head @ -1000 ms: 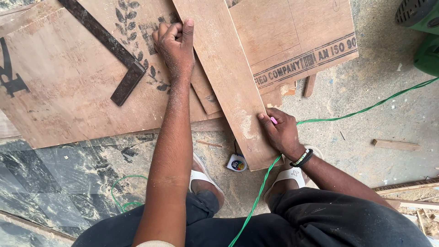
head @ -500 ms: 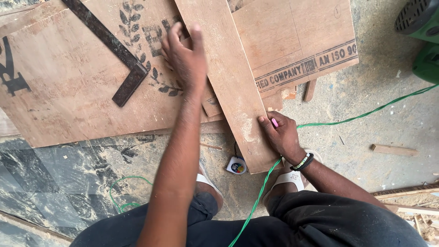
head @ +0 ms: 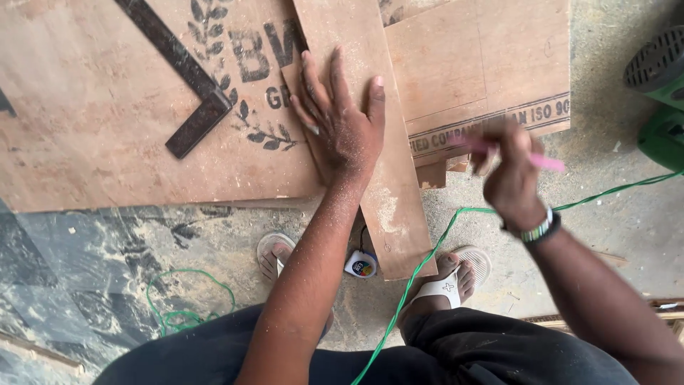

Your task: Measuring, marking, and cutting plywood using a circular saw and measuring tape.

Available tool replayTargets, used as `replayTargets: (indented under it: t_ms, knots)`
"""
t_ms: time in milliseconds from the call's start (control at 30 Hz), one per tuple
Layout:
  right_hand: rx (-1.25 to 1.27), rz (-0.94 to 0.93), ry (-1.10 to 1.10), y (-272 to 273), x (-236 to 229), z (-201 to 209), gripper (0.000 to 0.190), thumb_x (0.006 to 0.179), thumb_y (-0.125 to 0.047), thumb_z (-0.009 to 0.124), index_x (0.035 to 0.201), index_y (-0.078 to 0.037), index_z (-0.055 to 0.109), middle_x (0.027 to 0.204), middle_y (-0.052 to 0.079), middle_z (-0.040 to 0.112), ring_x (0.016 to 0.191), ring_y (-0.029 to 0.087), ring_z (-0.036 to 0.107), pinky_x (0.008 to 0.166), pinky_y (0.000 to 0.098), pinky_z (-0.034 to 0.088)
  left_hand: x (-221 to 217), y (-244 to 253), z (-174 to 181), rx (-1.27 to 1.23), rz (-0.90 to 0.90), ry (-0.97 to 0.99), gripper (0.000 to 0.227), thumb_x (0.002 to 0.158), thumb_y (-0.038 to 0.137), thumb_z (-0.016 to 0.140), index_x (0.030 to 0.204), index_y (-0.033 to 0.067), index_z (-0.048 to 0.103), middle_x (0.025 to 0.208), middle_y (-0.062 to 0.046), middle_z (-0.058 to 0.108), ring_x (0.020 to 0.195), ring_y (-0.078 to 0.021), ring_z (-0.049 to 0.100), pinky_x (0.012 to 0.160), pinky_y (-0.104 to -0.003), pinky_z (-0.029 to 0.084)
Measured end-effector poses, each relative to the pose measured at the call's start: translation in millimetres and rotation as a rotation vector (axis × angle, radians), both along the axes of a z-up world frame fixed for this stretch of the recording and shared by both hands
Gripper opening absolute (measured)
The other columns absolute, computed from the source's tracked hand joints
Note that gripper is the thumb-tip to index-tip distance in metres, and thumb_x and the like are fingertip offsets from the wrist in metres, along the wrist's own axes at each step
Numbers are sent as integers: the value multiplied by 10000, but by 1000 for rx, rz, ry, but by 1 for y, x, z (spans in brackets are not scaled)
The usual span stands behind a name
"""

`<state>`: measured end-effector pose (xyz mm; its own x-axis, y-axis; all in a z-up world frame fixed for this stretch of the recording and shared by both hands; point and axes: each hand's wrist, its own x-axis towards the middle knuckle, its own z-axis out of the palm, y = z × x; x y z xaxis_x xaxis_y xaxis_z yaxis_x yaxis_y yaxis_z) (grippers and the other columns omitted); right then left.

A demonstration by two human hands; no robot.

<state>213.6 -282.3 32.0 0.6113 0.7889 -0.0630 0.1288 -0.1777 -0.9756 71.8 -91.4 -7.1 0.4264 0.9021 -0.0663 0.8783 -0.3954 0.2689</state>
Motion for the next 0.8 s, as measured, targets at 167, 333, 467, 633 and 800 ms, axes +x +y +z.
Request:
replayTargets:
  t_ms: [167, 333, 467, 633, 800]
  knots:
    - [41, 206, -305, 91, 31, -13, 119, 1179, -58, 566, 1190, 29, 647, 1125, 156, 742, 1007, 231, 769, 843, 341, 642, 3, -1, 6, -3, 9, -32, 727, 1048, 631, 492, 1611, 192, 357, 1691, -222, 227, 1612, -359, 226, 1297, -687, 66]
    - [-26, 206, -178, 130, 33, -12, 129, 1114, -18, 565, 1210, 39, 630, 1078, 123, 760, 975, 191, 768, 802, 310, 613, 3, -2, 6, 14, 19, -47, 709, 1051, 633, 473, 1604, 201, 371, 1685, -219, 242, 1608, -362, 243, 1301, -677, 79]
    - [-13, 219, -288, 129, 32, -10, 131, 1076, 3, 623, 1187, 14, 691, 1081, 146, 750, 983, 216, 747, 853, 341, 604, 2, -1, 6, 8, -5, -38, 719, 1047, 633, 481, 1603, 191, 366, 1676, -234, 233, 1602, -365, 239, 1287, -686, 76]
    - [19, 260, -283, 125, 33, -11, 237, 1053, 6, 631, 1280, -2, 698, 1169, 149, 749, 1069, 241, 746, 947, 355, 603, 3, -2, 2, 23, 17, -43, 702, 1047, 632, 483, 1598, 213, 373, 1681, -217, 241, 1603, -352, 256, 1293, -677, 95]
    - [16, 257, -427, 114, 31, -21, 173, 1070, -3, 647, 1229, -6, 716, 1124, 135, 757, 1026, 228, 741, 925, 359, 597, 2, -2, 1, 27, 14, -70, 705, 1047, 622, 500, 1601, 207, 365, 1679, -217, 239, 1602, -353, 257, 1291, -683, 88]
